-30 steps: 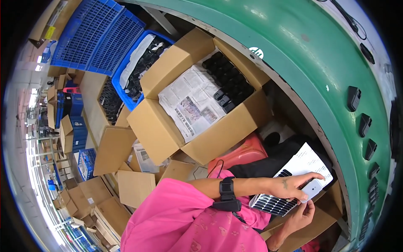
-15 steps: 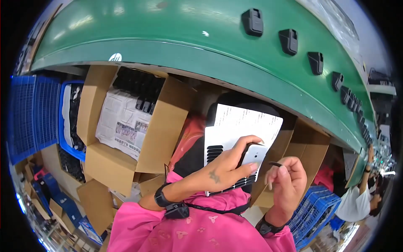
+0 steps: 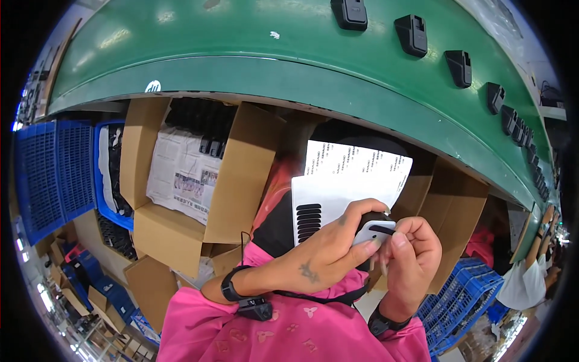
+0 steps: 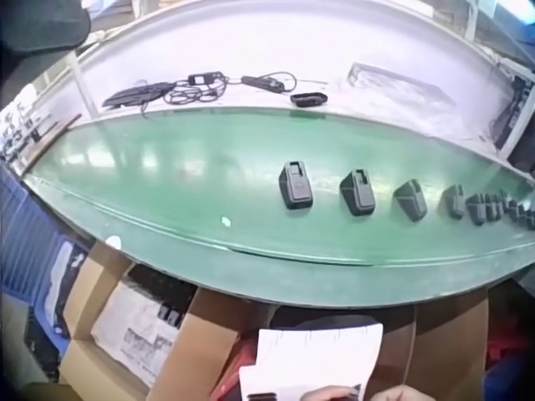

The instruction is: The person picks up a mouse from a box, peels a sticker from a sheet, and applies it to the bottom of the mouse before placing it on a green conveyor belt.

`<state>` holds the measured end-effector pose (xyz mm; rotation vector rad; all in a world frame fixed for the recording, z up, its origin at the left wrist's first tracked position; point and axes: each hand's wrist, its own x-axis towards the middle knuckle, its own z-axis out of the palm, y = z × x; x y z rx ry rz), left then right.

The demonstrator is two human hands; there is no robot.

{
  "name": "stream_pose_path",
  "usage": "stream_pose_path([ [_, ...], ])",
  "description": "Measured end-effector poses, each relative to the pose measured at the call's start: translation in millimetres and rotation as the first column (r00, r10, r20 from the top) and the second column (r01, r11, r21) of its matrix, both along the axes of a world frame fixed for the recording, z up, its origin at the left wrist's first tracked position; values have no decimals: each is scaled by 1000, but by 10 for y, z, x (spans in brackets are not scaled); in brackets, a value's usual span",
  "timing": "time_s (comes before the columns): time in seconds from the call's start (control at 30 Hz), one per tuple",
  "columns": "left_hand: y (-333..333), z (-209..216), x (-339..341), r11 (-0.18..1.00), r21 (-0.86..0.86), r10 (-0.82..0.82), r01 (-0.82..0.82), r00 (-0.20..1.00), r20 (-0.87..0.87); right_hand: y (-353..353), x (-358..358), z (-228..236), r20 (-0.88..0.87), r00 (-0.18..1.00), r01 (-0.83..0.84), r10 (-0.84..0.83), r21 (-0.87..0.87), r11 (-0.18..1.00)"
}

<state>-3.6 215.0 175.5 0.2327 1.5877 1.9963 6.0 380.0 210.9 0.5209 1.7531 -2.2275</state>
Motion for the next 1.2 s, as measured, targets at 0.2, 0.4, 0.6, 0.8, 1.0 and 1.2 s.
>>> stream_pose_path([
  [0.2, -16, 23, -8, 1000, -11, -17, 17, 1000, 16, -9, 6, -2, 14, 1000, -6, 6, -11, 1000],
  [0.4, -18, 25, 10, 1000, -16, -10, 11, 1000, 10, -22, 15, -6, 13, 1000, -9, 9, -2, 1000],
  [0.6, -21, 45, 25, 997, -78, 1, -3, 1000, -23, -48, 33, -11, 12, 1000, 10, -10, 23, 1000],
  [0.8, -24, 80, 15, 992, -121, -26, 26, 1000, 6, -137, 40, -15, -3, 998, 59, -59, 78, 995],
  [1.0, -13, 61, 55, 992, -123, 3, -6, 1000, -28, -187, 51, 2, 6, 996, 91, -93, 138, 986],
  [1.2, -13, 55, 51, 983, -182, 2, -13, 998, -60, -183, 86, -89, -55, 994, 105, -99, 115, 988],
])
